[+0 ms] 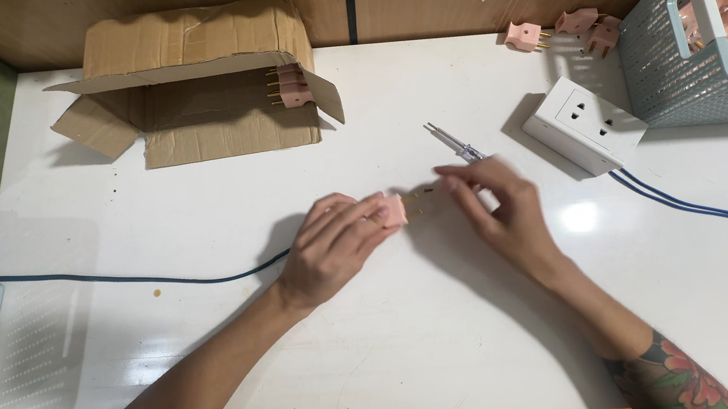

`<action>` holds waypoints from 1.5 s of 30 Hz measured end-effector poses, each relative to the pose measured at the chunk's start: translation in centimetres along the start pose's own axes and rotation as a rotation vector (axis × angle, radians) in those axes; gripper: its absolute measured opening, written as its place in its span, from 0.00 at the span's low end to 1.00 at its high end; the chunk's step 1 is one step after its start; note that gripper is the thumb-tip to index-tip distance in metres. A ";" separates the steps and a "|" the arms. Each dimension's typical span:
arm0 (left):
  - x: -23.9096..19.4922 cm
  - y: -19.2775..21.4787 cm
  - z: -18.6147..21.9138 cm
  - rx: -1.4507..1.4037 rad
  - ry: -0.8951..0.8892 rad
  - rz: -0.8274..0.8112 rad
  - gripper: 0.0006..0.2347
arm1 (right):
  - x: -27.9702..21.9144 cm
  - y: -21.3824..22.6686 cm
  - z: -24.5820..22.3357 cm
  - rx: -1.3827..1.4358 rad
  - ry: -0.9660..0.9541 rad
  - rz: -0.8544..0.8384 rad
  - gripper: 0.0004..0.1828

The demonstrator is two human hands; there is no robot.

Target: The person assembles a pink electrical plug by inserting a wire into the housing and using a screwdriver to secure the internal components and the outer casing.

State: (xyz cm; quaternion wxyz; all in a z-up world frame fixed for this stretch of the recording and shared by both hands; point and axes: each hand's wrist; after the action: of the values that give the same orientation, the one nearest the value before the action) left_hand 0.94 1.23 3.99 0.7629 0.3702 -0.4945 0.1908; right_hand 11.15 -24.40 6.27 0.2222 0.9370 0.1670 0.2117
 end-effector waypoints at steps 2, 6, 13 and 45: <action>-0.8 -0.2 -0.5 -0.022 0.047 -0.001 0.07 | 0.0 0.1 1.5 -0.145 0.018 0.015 0.11; -1.3 -0.5 -0.7 -0.059 0.148 -0.019 0.09 | -0.6 -1.4 2.3 -0.420 0.084 -0.018 0.12; -0.4 -0.5 -0.6 -0.031 0.154 -0.062 0.09 | -0.8 -2.9 2.9 -0.510 0.153 -0.030 0.14; -1.2 -0.2 -1.3 -0.100 0.688 -0.185 0.05 | 0.3 -3.0 3.3 -0.471 0.049 -0.046 0.13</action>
State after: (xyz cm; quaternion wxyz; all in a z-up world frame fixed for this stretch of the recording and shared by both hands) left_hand 1.35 2.17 2.50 0.9160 0.2896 -0.1816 0.2098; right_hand 12.28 -22.87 2.24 0.4351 0.8499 0.1397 0.2624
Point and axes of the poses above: each hand's wrist, its own x-axis towards the middle knuckle, its own y-axis out of the back of the hand, z = x × y, and after that the axes turned 5 degrees about z, right-handed
